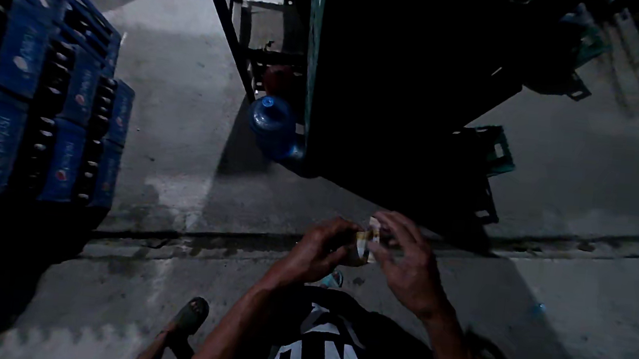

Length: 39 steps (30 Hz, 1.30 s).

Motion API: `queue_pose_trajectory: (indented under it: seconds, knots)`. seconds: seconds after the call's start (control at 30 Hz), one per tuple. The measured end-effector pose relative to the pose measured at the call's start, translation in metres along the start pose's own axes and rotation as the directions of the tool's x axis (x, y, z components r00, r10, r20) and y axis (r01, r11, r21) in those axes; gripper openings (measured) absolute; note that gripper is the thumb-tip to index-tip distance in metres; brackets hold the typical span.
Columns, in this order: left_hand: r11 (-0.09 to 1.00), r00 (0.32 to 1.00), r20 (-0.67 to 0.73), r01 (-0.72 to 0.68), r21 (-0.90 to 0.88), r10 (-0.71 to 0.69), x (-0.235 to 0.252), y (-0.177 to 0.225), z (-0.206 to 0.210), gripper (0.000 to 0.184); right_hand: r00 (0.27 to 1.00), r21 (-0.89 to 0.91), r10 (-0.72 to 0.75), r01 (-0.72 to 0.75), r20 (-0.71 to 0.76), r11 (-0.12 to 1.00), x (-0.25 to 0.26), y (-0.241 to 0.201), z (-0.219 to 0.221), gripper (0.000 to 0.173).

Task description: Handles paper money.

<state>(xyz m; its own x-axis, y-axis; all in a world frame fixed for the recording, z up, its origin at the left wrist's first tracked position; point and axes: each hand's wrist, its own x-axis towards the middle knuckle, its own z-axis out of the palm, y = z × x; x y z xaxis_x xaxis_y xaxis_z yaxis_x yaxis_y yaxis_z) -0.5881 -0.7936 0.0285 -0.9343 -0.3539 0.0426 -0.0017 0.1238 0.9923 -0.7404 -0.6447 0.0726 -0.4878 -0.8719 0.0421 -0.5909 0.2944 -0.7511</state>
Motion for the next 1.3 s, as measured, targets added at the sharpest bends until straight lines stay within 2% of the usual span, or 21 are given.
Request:
queue_pose_trajectory:
  seconds: [0.07, 0.1, 0.23, 0.37, 0.47, 0.53, 0.57, 0.63, 0.7, 0.77, 0.83, 0.9, 0.97, 1.0, 1.07, 1.13, 1.2, 1.3]
  knots:
    - [0.998, 0.997, 0.058, -0.058, -0.009, 0.059, 0.002, 0.003, -0.001, 0.032, 0.986, 0.124, 0.043, -0.064, 0.164, 0.99, 0.001, 0.001, 0.002, 0.041]
    - [0.997, 0.994, 0.068, -0.078, -0.022, 0.08, 0.003, 0.003, -0.002, 0.033, 0.98, 0.196, 0.071, -0.108, 0.187, 0.975, 0.003, 0.004, 0.002, 0.039]
    - [0.997, 1.0, -0.003, 0.0, -0.075, 0.0, 0.0, 0.002, -0.007, 0.035, 0.985, 0.464, 0.114, -0.161, 0.127, 0.871, 0.006, 0.015, 0.005, 0.028]
    - [0.998, 0.997, -0.076, 0.01, -0.062, -0.014, 0.0, 0.002, -0.007, 0.037, 0.959, 0.556, 0.165, -0.268, 0.229, 0.787, 0.009, 0.012, 0.009, 0.032]
    - [1.0, 0.972, -0.235, -0.006, 0.003, 0.006, -0.007, -0.001, -0.008, 0.039, 0.979, 0.611, 0.165, -0.204, 0.122, 0.765, 0.007, 0.01, 0.018, 0.032]
    - [0.996, 0.939, -0.335, 0.088, 0.019, -0.077, -0.02, -0.004, -0.006, 0.041, 0.983, 0.675, 0.181, -0.14, 0.009, 0.725, 0.007, 0.013, 0.022, 0.034]
    - [0.985, 0.936, -0.312, 0.172, -0.002, -0.164, -0.027, -0.004, -0.003, 0.044, 0.979, 0.704, 0.201, -0.121, -0.032, 0.7, 0.007, 0.015, 0.024, 0.036]
    - [0.952, 0.939, -0.158, 0.296, -0.077, -0.305, -0.038, -0.005, 0.006, 0.048, 0.969, 0.746, 0.236, -0.106, -0.071, 0.657, 0.007, 0.016, 0.029, 0.038]
    - [0.962, 0.962, -0.119, 0.226, -0.153, -0.245, -0.039, -0.005, 0.018, 0.048, 0.968, 0.772, 0.239, -0.094, -0.077, 0.629, 0.005, 0.011, 0.038, 0.038]
    - [0.977, 0.962, -0.239, 0.084, -0.197, -0.131, -0.034, -0.001, 0.025, 0.039, 0.969, 0.77, 0.233, -0.083, -0.087, 0.632, 0.001, 0.001, 0.047, 0.036]
    - [0.991, 0.947, -0.319, 0.0, -0.132, -0.043, -0.031, -0.001, 0.021, 0.033, 0.977, 0.732, 0.196, -0.075, -0.081, 0.677, -0.002, -0.007, 0.047, 0.038]
    - [0.999, 0.958, -0.287, -0.021, -0.039, 0.009, -0.035, -0.001, 0.012, 0.031, 0.988, 0.666, 0.156, -0.108, -0.012, 0.738, 0.0, -0.012, 0.041, 0.046]
    - [1.0, 0.982, -0.19, -0.009, 0.003, 0.01, -0.04, -0.002, 0.003, 0.033, 0.994, 0.577, 0.09, -0.109, 0.061, 0.809, 0.006, -0.012, 0.034, 0.055]
    - [1.0, 0.989, -0.146, -0.004, 0.003, 0.005, -0.041, -0.002, 0.0, 0.035, 0.995, 0.538, 0.051, -0.09, 0.086, 0.838, 0.01, -0.012, 0.031, 0.054]
    - [1.0, 0.992, -0.123, 0.014, -0.023, -0.017, -0.047, 0.001, -0.001, 0.036, 0.997, 0.469, -0.025, -0.013, 0.075, 0.883, 0.011, -0.015, 0.032, 0.038]
    - [0.998, 0.983, -0.185, 0.003, -0.064, -0.015, -0.051, 0.002, 0.0, 0.033, 0.994, 0.411, -0.104, 0.078, 0.041, 0.908, 0.01, -0.018, 0.037, 0.028]
    - [0.998, 0.967, -0.254, -0.029, -0.06, 0.013, -0.053, 0.002, -0.002, 0.029, 0.987, 0.367, -0.157, 0.134, 0.034, 0.921, 0.008, -0.021, 0.044, 0.028]
    - [0.993, 0.955, -0.295, -0.048, -0.107, 0.014, -0.059, 0.002, -0.007, 0.028, 0.985, 0.421, -0.171, 0.153, 0.005, 0.894, 0.006, -0.024, 0.048, 0.023]
